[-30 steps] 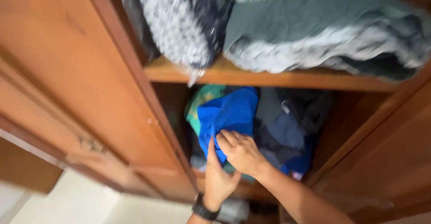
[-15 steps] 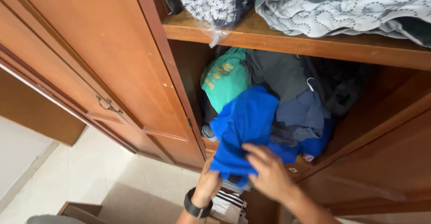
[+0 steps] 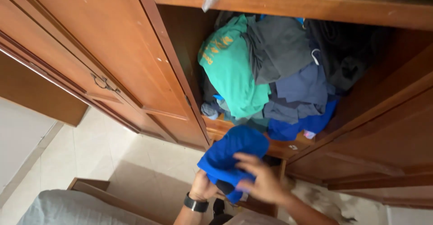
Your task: Organize clothes by moving them from a closet shelf into a drawer.
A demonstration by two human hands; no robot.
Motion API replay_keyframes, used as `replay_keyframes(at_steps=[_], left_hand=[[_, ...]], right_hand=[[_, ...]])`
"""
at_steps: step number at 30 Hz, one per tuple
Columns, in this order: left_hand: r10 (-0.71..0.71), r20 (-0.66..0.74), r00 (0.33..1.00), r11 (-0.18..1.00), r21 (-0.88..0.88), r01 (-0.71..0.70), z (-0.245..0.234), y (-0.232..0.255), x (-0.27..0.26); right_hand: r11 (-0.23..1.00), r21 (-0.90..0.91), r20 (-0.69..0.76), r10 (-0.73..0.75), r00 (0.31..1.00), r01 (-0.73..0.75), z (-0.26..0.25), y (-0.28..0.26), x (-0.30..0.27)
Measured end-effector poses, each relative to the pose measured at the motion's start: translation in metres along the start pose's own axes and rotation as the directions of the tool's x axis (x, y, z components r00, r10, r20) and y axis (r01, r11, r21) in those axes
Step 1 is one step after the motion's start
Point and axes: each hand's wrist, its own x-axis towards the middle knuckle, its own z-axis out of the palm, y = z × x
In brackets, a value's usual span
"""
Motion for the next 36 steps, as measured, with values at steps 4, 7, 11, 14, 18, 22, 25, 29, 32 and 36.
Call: replay_keyframes(at_steps=[4,7,11,14,18,22,25,29,32,36], left_hand=[[-0.030,-0.069,0.997,1.000,-0.010,0.029,0.008,0.000,-0.004],[0.019,0.048,0.999,0.999,-0.052,-0.017,0.029,0.000,-0.002],[0.002,0.053,0.999,0.989,-0.147,0.006,0.033,-0.015,0.001],[-0.051,0.068,0.996,0.976,-0.209,0.064,0.020,-0.029,-0.006],[-0.204,0.234,0.951,0.964,0.216,0.153,-0.022,-0.016,-0.017],[-0.369,0.316,0.874,0.899,0.358,0.251,-0.002,0.007,-0.009],[-0.317,0.258,0.913,0.937,0.235,0.259,0.021,0.001,0.009],[-0.042,-0.085,0.996,0.848,0.523,0.081,0.014,-0.025,0.030],[0.049,-0.110,0.993,0.829,0.559,0.021,0.033,-0.024,0.029],[0.140,-0.145,0.980,0.835,0.549,-0.038,0.076,-0.023,0.028]], right_hand=[[0.762,0.530,0.070,0.399,0.914,-0.373,0.038,0.104,-0.057],[0.585,0.510,-0.093,0.766,0.636,-0.631,0.055,0.120,-0.076],[-0.412,0.861,0.508,0.699,0.503,-0.298,0.040,0.070,-0.059],[-0.488,0.855,0.488,0.646,0.587,-0.174,0.047,0.092,-0.074],[0.213,0.910,0.078,0.753,0.653,-0.355,0.049,0.164,-0.127],[0.310,0.870,0.105,0.645,0.757,-0.384,0.016,0.129,-0.106],[0.481,0.739,0.085,0.627,0.774,-0.471,0.000,0.086,-0.069],[0.631,0.680,-0.062,0.557,0.828,-0.373,0.003,0.073,-0.061],[0.663,0.664,-0.219,0.615,0.757,-0.346,0.010,0.077,-0.069],[0.613,0.711,-0.226,0.664,0.713,-0.345,0.018,0.079,-0.080]])
